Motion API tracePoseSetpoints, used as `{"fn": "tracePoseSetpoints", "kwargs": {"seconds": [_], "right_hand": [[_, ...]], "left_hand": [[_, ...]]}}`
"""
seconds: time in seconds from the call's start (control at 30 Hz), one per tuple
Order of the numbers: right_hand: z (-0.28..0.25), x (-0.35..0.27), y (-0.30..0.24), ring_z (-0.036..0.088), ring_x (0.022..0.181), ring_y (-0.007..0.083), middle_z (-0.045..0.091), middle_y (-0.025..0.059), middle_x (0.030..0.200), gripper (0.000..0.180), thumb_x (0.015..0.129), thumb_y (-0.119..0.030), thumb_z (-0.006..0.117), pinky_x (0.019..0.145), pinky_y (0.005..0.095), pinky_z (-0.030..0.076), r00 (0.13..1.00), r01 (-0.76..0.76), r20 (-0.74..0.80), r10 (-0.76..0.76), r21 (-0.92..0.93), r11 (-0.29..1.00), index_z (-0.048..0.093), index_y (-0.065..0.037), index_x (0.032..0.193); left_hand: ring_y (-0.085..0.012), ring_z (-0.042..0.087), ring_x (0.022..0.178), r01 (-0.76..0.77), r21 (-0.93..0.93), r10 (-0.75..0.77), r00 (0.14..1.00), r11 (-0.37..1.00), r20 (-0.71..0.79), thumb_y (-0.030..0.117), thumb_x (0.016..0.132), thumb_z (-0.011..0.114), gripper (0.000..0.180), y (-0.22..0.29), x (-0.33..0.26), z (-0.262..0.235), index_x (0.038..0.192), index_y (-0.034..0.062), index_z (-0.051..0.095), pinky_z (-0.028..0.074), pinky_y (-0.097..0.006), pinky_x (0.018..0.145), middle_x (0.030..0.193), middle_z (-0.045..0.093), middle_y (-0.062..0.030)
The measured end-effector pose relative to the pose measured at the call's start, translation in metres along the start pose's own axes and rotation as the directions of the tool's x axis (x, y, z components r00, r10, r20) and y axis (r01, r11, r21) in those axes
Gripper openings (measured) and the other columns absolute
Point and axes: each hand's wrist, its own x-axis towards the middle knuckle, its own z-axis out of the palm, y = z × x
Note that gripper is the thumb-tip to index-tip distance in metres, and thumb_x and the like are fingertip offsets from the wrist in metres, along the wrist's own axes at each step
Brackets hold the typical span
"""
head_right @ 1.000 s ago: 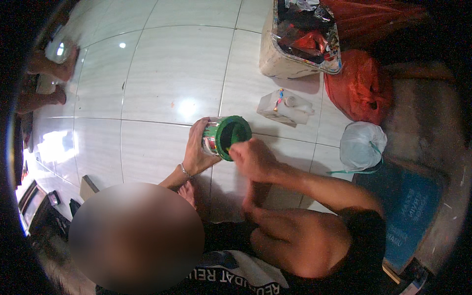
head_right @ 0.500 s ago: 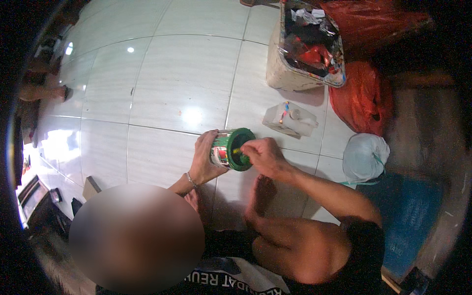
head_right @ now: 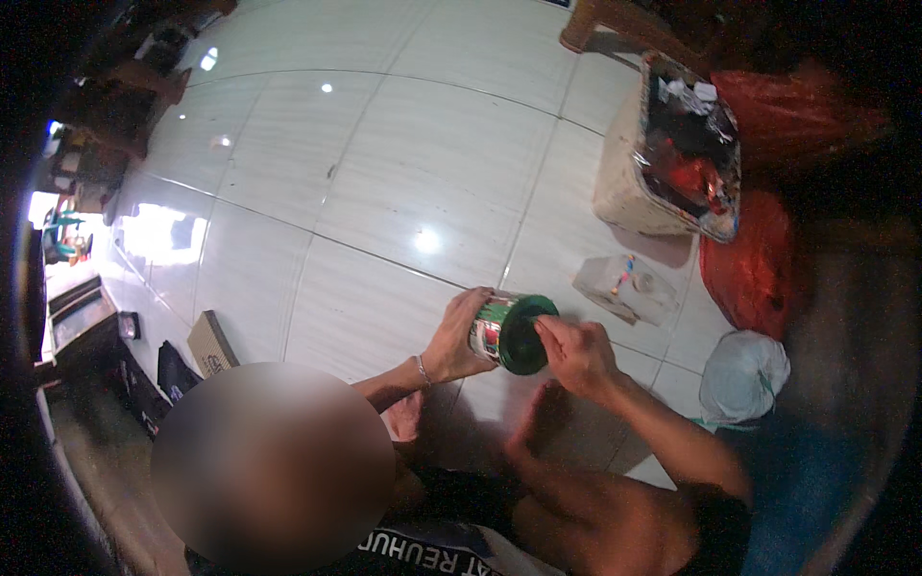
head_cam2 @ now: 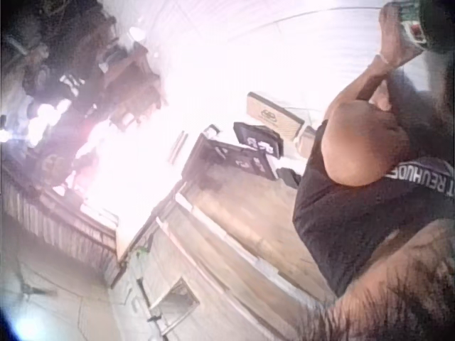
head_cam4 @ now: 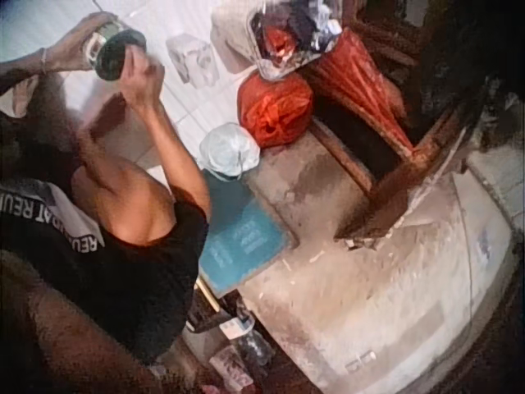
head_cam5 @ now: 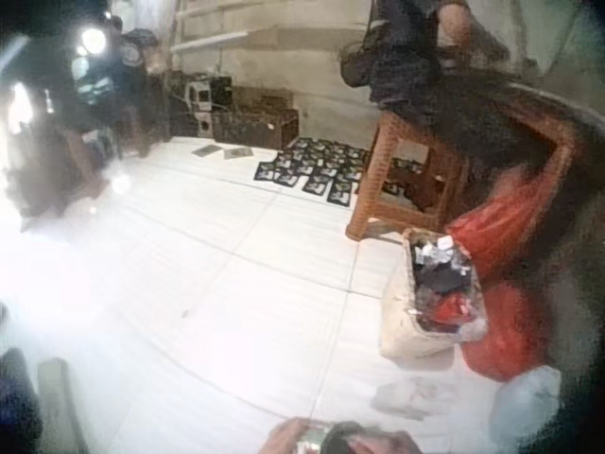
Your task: The person sits on the floor and uses a yellow stick to stir green paint inside a small cylindrical container. The person repeatedly dips the stick into the paint and rotates it to mix the contents.
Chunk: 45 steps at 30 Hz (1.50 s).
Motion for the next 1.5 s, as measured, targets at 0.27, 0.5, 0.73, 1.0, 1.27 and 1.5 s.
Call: {"fn": "tracePoseSetpoints", "kwargs": {"seconds": [0.27, 0.5, 0.73, 1.0, 1.27, 1.5], "right_hand": [[0.011, -0.017, -0.016, 0.066, 0.062, 0.0413, 0.063, 0.0220, 0.065, 0.022, 0.092, -0.016, 0.059, 0.058, 0.0486, 0.053, 0.974, -0.066, 0.217, 0.057, 0.035, 0.997, 0.062, -0.003, 0.075], [-0.003, -0.012, -0.003, 0.063, 0.052, 0.0374, 0.060, 0.0173, 0.058, 0.012, 0.092, -0.012, 0.061, 0.048, 0.0471, 0.050, 0.993, 0.045, 0.121, -0.014, -0.253, 0.966, 0.061, -0.005, 0.082], [0.006, -0.023, -0.006, 0.064, 0.052, 0.0369, 0.061, 0.0171, 0.057, 0.012, 0.091, -0.012, 0.059, 0.049, 0.0469, 0.051, 0.996, 0.040, 0.083, -0.040, 0.010, 0.999, 0.059, -0.004, 0.081], [0.008, -0.028, -0.001, 0.066, 0.058, 0.0377, 0.065, 0.0199, 0.066, 0.016, 0.092, -0.017, 0.060, 0.052, 0.0505, 0.052, 0.953, 0.032, 0.299, 0.040, -0.230, 0.973, 0.065, -0.003, 0.084], [0.000, -0.004, -0.003, 0.067, 0.059, 0.0379, 0.065, 0.0202, 0.067, 0.015, 0.092, -0.013, 0.056, 0.051, 0.0503, 0.052, 1.000, -0.004, 0.004, 0.004, -0.006, 1.000, 0.063, -0.003, 0.082], [0.001, -0.028, -0.002, 0.064, 0.058, 0.0375, 0.062, 0.0185, 0.065, 0.012, 0.092, -0.012, 0.062, 0.050, 0.0442, 0.050, 0.968, 0.035, 0.251, -0.014, -0.081, 0.996, 0.062, -0.002, 0.086]], "left_hand": [[-0.0431, 0.042, 0.135, -0.095, -0.072, 0.097, 0.995, 0.993, 0.023, 0.021, 0.058, 0.092, 0.108, -0.001, -0.003, 0.006, 0.146, -0.0016, 0.033, 0.039, -0.048, 0.114, 0.144, 0.046, -0.0224], [-0.0424, 0.045, 0.134, -0.006, -0.126, 0.013, 0.999, 0.992, 0.051, 0.020, 0.058, 0.093, 0.107, 0.003, -0.007, 0.007, 0.145, -0.0010, 0.033, 0.039, -0.046, 0.113, 0.142, 0.046, -0.0245], [-0.0424, 0.042, 0.136, -0.039, -0.064, 0.042, 0.998, 0.997, 0.049, 0.021, 0.058, 0.093, 0.113, -0.003, -0.003, 0.004, 0.149, 0.0021, 0.029, 0.038, -0.046, 0.115, 0.145, 0.045, -0.0226], [-0.0434, 0.043, 0.135, -0.119, -0.037, 0.119, 0.993, 0.992, -0.009, 0.018, 0.055, 0.093, 0.115, -0.004, -0.001, 0.004, 0.149, 0.0036, 0.028, 0.040, -0.050, 0.112, 0.143, 0.047, -0.0215], [-0.0448, 0.044, 0.132, -0.129, -0.033, 0.127, 0.991, 0.991, -0.039, 0.017, 0.055, 0.091, 0.110, -0.001, -0.003, 0.004, 0.146, 0.0000, 0.033, 0.041, -0.050, 0.110, 0.141, 0.049, -0.0216], [-0.0444, 0.045, 0.131, -0.075, 0.039, 0.075, 0.997, 0.996, -0.003, 0.018, 0.054, 0.092, 0.109, 0.010, 0.005, -0.003, 0.145, -0.0013, 0.035, 0.041, -0.050, 0.109, 0.140, 0.049, -0.0220]]}}
